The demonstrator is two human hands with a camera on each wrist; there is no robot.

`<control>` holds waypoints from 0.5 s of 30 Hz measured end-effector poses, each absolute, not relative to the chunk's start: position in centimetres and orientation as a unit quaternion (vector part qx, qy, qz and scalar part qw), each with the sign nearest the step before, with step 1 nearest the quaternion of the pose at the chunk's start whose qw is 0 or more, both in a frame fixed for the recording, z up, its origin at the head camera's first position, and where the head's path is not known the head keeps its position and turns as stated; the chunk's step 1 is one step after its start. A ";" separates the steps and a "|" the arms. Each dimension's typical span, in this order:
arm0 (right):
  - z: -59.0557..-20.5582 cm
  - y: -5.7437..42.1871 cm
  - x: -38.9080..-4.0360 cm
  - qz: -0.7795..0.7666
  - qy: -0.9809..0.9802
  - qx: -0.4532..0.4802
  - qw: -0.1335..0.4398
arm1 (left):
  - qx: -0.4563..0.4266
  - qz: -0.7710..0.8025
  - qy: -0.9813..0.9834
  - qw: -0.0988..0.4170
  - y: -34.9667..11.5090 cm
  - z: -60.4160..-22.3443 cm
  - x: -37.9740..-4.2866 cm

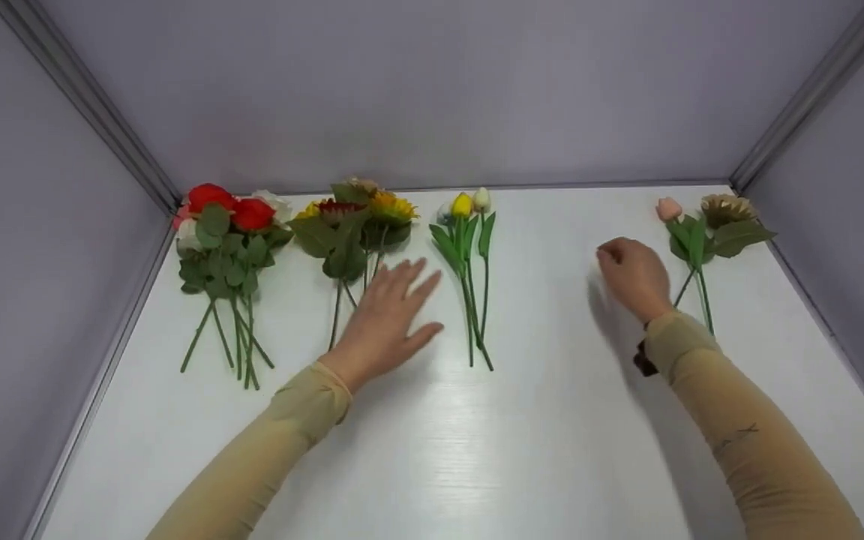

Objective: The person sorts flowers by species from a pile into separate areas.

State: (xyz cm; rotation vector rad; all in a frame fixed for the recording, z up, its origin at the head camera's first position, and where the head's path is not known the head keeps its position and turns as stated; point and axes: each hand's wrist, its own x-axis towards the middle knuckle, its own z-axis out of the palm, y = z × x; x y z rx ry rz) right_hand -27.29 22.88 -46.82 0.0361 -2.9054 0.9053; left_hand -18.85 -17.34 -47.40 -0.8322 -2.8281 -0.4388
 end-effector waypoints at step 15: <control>-46.6 36.5 -24.8 0.258 -0.958 -0.129 -0.013 | -0.460 -0.020 -0.887 0.030 -2.6 -49.3 -14.8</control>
